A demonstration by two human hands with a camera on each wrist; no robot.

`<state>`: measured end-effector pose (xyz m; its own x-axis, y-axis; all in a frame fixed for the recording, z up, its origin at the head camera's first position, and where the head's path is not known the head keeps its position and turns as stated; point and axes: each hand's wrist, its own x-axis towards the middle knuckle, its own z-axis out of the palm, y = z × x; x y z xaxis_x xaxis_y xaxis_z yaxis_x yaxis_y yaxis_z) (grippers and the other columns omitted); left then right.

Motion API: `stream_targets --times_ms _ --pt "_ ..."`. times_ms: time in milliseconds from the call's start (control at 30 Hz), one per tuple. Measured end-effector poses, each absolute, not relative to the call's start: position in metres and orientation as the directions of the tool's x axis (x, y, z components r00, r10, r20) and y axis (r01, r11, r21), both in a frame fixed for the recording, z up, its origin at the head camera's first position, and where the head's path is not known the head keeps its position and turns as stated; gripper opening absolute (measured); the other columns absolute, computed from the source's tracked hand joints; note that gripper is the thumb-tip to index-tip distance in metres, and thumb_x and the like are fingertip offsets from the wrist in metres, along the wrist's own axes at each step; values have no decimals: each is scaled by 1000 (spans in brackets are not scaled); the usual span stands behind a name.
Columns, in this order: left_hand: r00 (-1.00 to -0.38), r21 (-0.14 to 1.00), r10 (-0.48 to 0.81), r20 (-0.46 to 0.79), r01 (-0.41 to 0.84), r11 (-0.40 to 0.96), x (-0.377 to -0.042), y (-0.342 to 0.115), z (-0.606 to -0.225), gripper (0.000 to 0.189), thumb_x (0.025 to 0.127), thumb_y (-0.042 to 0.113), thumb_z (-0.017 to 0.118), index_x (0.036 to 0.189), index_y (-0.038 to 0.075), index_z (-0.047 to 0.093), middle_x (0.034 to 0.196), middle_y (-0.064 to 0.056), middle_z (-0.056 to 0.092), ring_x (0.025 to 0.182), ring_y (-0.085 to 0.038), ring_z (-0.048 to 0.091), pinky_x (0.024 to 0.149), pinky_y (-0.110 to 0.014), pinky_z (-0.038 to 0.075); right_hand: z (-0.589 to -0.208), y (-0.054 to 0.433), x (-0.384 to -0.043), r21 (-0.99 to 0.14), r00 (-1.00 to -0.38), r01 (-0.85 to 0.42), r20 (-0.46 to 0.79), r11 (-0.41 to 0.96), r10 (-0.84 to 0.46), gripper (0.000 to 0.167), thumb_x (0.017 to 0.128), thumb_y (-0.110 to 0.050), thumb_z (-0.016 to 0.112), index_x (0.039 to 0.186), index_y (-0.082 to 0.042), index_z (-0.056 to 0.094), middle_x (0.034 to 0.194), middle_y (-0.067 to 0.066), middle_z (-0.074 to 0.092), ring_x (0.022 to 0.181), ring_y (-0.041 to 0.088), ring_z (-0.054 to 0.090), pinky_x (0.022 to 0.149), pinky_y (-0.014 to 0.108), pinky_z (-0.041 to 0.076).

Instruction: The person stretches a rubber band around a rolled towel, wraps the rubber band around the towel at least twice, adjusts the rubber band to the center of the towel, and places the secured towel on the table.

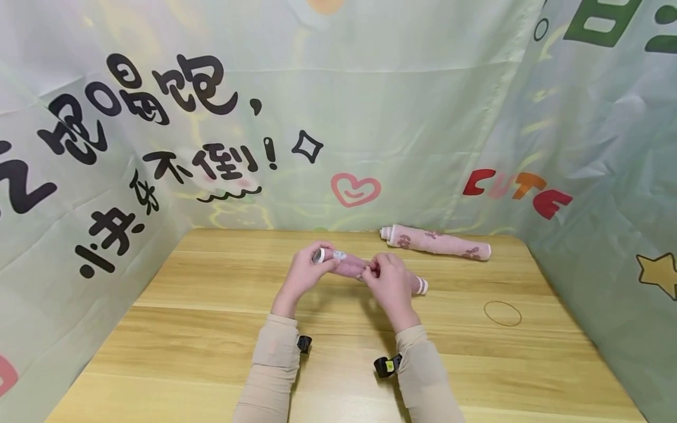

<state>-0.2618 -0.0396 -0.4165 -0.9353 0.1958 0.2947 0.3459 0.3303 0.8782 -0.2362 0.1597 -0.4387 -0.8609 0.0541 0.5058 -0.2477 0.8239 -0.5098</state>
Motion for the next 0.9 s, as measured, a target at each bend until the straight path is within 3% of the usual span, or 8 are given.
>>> stream_targets --times_ms 133,367,500,733,900 --pt "-946 892 175 274 318 322 -262 -40 -416 23 84 15 73 106 14 67 103 -13 69 83 -17 59 68 -27 51 -442 158 -237 -514 -831 -342 556 787 2 12 84 -17 70 81 -6 64 82 10 59 79 26 54 71 39 43" --pt "-961 904 146 236 272 329 -264 -40 -417 26 83 20 74 107 14 67 100 -12 69 77 -15 58 63 -26 50 -441 162 -237 -552 -846 -385 531 739 -43 11 87 -16 70 89 -6 66 95 13 64 94 31 58 86 46 45" --pt "-970 910 116 215 242 337 -265 -40 -418 28 83 23 74 109 13 66 100 -12 69 78 -15 58 64 -26 50 -442 164 -237 -546 -837 -426 541 722 -85 12 85 -13 71 94 -6 66 99 13 65 99 32 59 91 48 46" --pt "-975 902 50 217 220 370 -266 -40 -420 28 82 25 73 107 13 65 101 -11 70 79 -16 59 64 -26 49 -443 165 -237 -484 -765 -563 611 670 -201 22 78 -6 74 99 -8 67 103 12 67 101 32 59 92 50 47" --pt "-977 910 40 212 212 355 -264 -40 -417 29 82 25 73 107 12 66 102 -11 70 80 -17 60 65 -27 49 -444 165 -237 -473 -784 -570 559 672 -270 31 79 -7 73 108 -9 67 111 12 66 107 33 58 96 52 46"
